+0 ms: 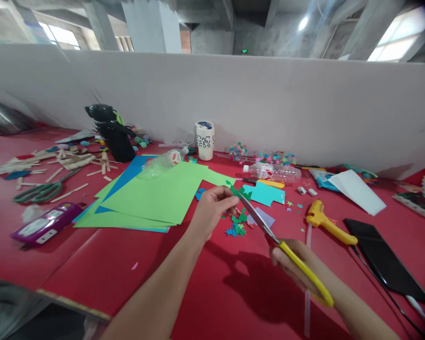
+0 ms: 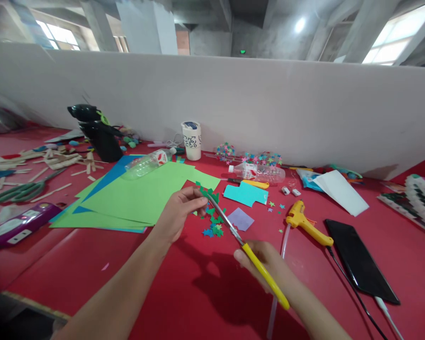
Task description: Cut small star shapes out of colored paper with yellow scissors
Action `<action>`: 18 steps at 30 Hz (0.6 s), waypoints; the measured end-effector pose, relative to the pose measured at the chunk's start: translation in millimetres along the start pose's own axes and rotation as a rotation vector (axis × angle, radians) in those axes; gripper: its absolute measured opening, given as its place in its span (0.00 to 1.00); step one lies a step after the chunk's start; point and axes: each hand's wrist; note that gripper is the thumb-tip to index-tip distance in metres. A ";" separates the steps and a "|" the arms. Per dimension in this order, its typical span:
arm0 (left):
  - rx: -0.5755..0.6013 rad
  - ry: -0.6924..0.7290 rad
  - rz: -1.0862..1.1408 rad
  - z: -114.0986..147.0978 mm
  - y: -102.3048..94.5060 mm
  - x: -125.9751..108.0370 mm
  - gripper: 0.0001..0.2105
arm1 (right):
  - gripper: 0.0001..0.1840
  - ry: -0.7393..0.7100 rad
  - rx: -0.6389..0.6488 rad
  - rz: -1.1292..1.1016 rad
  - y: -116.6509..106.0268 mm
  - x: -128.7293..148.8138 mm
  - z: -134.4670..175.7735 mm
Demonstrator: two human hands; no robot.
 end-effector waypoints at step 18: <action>-0.007 -0.056 0.152 2.1 6.0 4.7 0.07 | 0.29 0.022 0.016 -0.037 5.8 -2.1 -1.6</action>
Point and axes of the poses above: each hand's wrist, its own z-axis away from the middle knuckle, its own y-axis out of the palm, x = y × z, and after that the axes turned 3 degrees about y, right-handed
